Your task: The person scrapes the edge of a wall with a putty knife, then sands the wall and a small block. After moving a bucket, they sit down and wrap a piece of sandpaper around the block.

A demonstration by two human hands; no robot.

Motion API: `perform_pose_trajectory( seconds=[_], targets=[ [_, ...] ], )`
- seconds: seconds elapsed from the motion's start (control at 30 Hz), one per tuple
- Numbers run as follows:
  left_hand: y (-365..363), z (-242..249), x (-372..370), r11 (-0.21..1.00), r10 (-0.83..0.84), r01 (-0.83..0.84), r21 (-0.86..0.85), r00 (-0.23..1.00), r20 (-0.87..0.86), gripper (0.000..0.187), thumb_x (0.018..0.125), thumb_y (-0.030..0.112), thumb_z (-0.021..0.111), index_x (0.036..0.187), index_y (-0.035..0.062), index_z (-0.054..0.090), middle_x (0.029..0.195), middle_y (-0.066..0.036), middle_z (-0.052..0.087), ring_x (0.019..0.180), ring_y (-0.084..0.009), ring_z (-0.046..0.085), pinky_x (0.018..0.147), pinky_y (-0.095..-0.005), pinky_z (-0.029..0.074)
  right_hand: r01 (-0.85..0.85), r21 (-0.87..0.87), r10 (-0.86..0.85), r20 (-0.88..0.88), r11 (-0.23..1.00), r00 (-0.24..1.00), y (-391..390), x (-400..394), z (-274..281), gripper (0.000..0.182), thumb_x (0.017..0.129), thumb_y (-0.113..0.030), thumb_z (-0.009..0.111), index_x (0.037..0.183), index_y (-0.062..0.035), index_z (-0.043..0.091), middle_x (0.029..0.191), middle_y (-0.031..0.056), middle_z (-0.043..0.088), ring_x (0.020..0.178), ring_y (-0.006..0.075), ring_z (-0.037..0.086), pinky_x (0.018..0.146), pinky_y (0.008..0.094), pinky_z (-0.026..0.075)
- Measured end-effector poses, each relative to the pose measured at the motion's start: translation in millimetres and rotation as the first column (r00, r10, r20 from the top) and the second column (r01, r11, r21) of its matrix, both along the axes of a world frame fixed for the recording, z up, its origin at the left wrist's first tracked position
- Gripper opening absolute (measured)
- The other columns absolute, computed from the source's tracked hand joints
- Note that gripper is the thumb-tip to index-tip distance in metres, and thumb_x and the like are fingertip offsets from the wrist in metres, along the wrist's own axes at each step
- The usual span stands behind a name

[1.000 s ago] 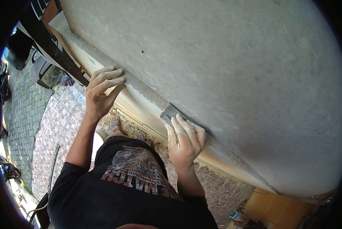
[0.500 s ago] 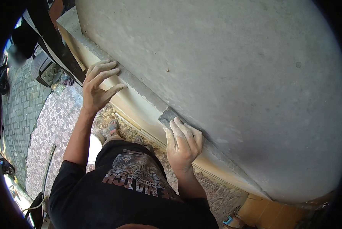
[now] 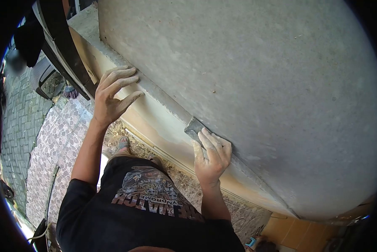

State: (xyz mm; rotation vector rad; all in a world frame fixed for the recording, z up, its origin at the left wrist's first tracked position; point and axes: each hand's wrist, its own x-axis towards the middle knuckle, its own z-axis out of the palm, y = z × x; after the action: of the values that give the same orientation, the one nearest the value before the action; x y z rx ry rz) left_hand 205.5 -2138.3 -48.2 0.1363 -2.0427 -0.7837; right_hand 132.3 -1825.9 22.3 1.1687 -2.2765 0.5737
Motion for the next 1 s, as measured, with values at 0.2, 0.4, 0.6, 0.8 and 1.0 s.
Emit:
perform_pose_trajectory(
  seconds=[0.2,0.4,0.6,0.8,1.0],
  targets=[
    [-0.7,2.7,-1.1,1.0,-0.002,0.001,-0.022,0.999,-0.034,0.043,0.077,0.018,0.096,0.117,0.0113,0.081,0.129,-0.006,0.077,0.127,-0.0314,0.069,0.106,-0.0427,0.057,0.0,-0.082,-0.003,-0.044,0.997,0.999,-89.0,6.2,-7.4,0.026,0.083,-0.014,0.091,0.108,-0.0115,0.085,0.116,0.0012,0.083,0.1,0.0232,0.071,0.091,0.0369,0.055],
    [-10.7,5.9,1.5,0.996,-0.05,0.05,-0.073,0.999,0.003,0.044,0.077,0.019,0.095,0.119,0.012,0.082,0.128,-0.005,0.078,0.125,-0.0308,0.07,0.105,-0.0425,0.057,-0.043,-0.072,0.04,-0.037,0.996,0.999,-64.4,1.6,-6.7,0.027,0.083,-0.013,0.09,0.109,-0.0107,0.085,0.116,0.0018,0.083,0.1,0.0236,0.072,0.091,0.0376,0.055],
    [-5.0,8.0,-1.1,0.998,-0.058,0.059,-0.01,0.998,0.023,0.042,0.077,0.017,0.096,0.117,0.0124,0.083,0.127,-0.005,0.079,0.127,-0.0311,0.069,0.107,-0.0436,0.056,0.092,-0.039,-0.093,-0.025,0.995,0.995,-35.5,13.3,-0.4,0.028,0.081,-0.009,0.091,0.109,-0.0074,0.085,0.115,0.0061,0.083,0.1,0.0273,0.072,0.09,0.0397,0.056],
    [-3.4,2.9,-7.2,0.998,-0.055,0.054,-0.027,0.998,-0.04,0.035,0.078,0.018,0.094,0.111,0.013,0.083,0.125,-0.003,0.08,0.123,-0.0306,0.069,0.104,-0.0422,0.056,-0.053,-0.088,0.047,-0.067,0.995,0.997,-115.1,2.2,-5.1,0.027,0.081,-0.01,0.091,0.108,-0.0091,0.085,0.114,0.0043,0.083,0.098,0.025,0.072,0.088,0.0389,0.057],
    [-18.5,-2.0,3.1,0.994,-0.1,0.099,-0.035,0.995,-0.021,0.04,0.081,0.016,0.093,0.12,0.0122,0.082,0.131,-0.005,0.078,0.131,-0.0312,0.068,0.109,-0.0437,0.056,-0.079,-0.062,0.077,-0.045,0.995,0.996,-43.9,-1.7,-6.4,0.028,0.082,-0.009,0.09,0.109,-0.0094,0.085,0.116,0.0044,0.083,0.097,0.0251,0.072,0.089,0.0388,0.057]
  ],
)
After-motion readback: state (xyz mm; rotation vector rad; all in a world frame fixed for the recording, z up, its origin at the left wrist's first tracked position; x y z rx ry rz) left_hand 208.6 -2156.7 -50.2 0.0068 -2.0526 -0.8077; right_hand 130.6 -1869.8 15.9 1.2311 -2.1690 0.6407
